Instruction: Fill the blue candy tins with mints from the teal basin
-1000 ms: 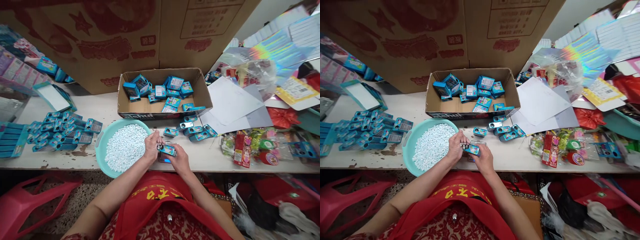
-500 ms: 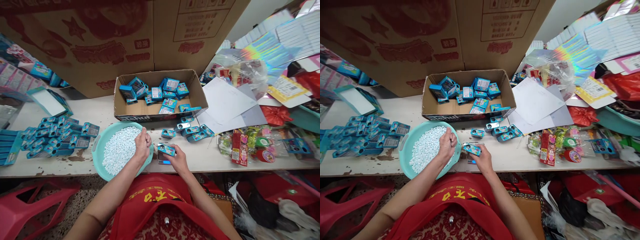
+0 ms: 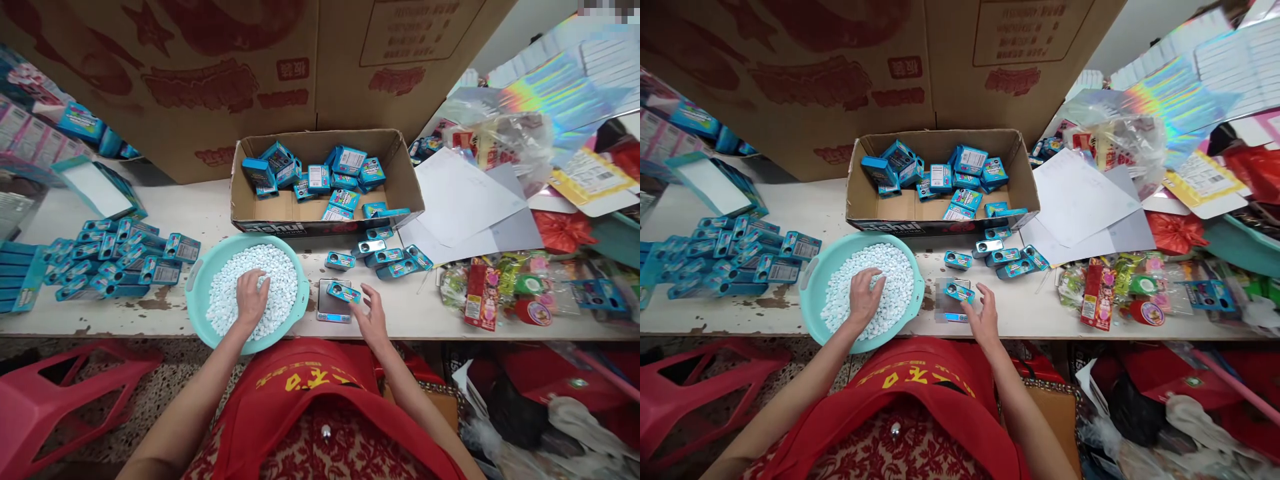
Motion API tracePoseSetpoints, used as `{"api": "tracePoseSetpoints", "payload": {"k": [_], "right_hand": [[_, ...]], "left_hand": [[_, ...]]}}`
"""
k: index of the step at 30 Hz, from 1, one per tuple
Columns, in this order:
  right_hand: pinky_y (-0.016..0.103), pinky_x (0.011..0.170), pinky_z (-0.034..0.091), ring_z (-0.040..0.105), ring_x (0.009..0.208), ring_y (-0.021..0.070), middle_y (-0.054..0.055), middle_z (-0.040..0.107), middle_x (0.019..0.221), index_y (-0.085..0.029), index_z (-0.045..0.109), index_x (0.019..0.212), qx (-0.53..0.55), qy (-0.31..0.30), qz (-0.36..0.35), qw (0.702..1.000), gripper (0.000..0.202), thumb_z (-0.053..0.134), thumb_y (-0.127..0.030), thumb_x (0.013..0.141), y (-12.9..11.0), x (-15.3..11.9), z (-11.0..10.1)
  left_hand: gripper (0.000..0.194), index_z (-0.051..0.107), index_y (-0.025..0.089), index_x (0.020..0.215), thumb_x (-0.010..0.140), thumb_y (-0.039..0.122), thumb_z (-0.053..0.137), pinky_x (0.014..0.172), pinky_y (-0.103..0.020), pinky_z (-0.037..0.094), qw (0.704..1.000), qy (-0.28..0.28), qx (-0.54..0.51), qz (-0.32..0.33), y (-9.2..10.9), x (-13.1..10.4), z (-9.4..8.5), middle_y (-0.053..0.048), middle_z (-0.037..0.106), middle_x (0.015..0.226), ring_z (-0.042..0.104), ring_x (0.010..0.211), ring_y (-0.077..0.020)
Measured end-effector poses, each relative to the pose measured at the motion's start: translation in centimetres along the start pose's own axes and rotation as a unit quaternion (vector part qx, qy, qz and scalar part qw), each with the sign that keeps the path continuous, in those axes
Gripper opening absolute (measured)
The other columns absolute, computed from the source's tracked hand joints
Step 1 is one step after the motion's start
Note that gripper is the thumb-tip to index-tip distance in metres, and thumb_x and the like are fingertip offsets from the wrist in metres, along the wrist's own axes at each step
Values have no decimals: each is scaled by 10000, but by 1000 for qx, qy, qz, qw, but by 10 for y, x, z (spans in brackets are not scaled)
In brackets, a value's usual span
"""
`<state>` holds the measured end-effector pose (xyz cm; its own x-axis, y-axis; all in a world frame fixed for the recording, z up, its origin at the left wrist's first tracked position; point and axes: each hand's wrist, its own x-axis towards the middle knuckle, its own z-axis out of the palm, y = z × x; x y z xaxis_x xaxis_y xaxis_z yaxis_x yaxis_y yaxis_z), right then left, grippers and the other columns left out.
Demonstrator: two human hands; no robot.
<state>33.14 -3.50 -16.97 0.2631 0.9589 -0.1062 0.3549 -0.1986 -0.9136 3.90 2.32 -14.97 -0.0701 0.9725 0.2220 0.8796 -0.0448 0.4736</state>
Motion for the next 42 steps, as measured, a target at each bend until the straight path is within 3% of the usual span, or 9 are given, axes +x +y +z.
{"api": "tracePoseSetpoints", "payload": {"k": [5, 10, 14, 19, 22, 25, 32, 38, 42], "right_hand": [[420, 846, 479, 567, 1020, 241, 150, 589, 1111, -160, 562, 1074, -8, 61, 85, 994, 461, 469, -534, 820, 17, -17, -27], [392, 785, 482, 607, 814, 229, 104, 662, 880, -165, 608, 857, 9, 63, 149, 987, 429, 547, -575, 746, 32, -43, -43], [358, 725, 475, 597, 713, 216, 62, 649, 727, -178, 619, 750, 52, -59, 164, 983, 411, 541, -581, 768, 24, -62, -26], [370, 804, 492, 637, 826, 221, 74, 676, 913, -190, 612, 993, 194, -241, 177, 934, 485, 636, -582, 709, -15, -44, 36], [343, 713, 516, 644, 788, 202, 54, 669, 916, -205, 567, 1044, 261, -318, 216, 885, 604, 666, -640, 638, -38, -26, 75], [303, 588, 507, 624, 642, 169, 16, 654, 756, -198, 550, 974, 279, -340, 275, 855, 667, 662, -715, 566, -49, -19, 99], [299, 561, 531, 621, 569, 155, -4, 627, 648, -182, 544, 966, 252, -362, 341, 830, 797, 661, -788, 463, -46, -35, 95], [302, 582, 535, 656, 661, 178, 28, 673, 764, -204, 553, 1008, 248, -399, 316, 824, 699, 640, -750, 580, -40, -40, 90], [328, 604, 536, 656, 809, 230, 53, 685, 878, -214, 573, 1007, 228, -417, 280, 834, 641, 596, -740, 641, -37, -36, 89]], "left_hand": [[181, 605, 185, 955, 905, 286, 463, 919, -357, 392, 990, -30, -13, 138, 42, 48, 4, -85, 641, 1044, 539, 1027, -211], [210, 623, 190, 883, 916, 284, 439, 881, -342, 398, 988, -63, 19, 142, 51, 95, 6, -61, 668, 983, 559, 959, -205], [234, 628, 186, 891, 915, 302, 427, 896, -341, 391, 992, -49, 76, 87, 25, 100, -6, -63, 671, 965, 563, 960, -211], [295, 607, 168, 1076, 905, 331, 430, 971, -417, 335, 974, -1, 220, -55, -23, 95, -39, -125, 594, 1207, 475, 1166, -275], [388, 551, 165, 1183, 913, 396, 394, 930, -448, 358, 942, -95, 283, -154, -51, 101, -54, -162, 582, 1219, 480, 1171, -317], [387, 570, 190, 1100, 934, 422, 308, 777, -340, 421, 921, -219, 260, -189, -77, 102, -66, -123, 660, 1025, 591, 987, -276], [354, 599, 220, 929, 937, 394, 290, 665, -265, 419, 920, -241, 230, -205, -109, 63, -90, -44, 666, 828, 624, 823, -216], [324, 635, 192, 950, 921, 393, 383, 835, -324, 446, 956, -150, 253, 16, -43, 96, -65, -103, 648, 965, 590, 939, -224], [361, 651, 174, 1017, 935, 344, 343, 891, -355, 450, 900, -344, 251, 94, 36, 134, -10, -129, 664, 997, 604, 998, -234]]}}
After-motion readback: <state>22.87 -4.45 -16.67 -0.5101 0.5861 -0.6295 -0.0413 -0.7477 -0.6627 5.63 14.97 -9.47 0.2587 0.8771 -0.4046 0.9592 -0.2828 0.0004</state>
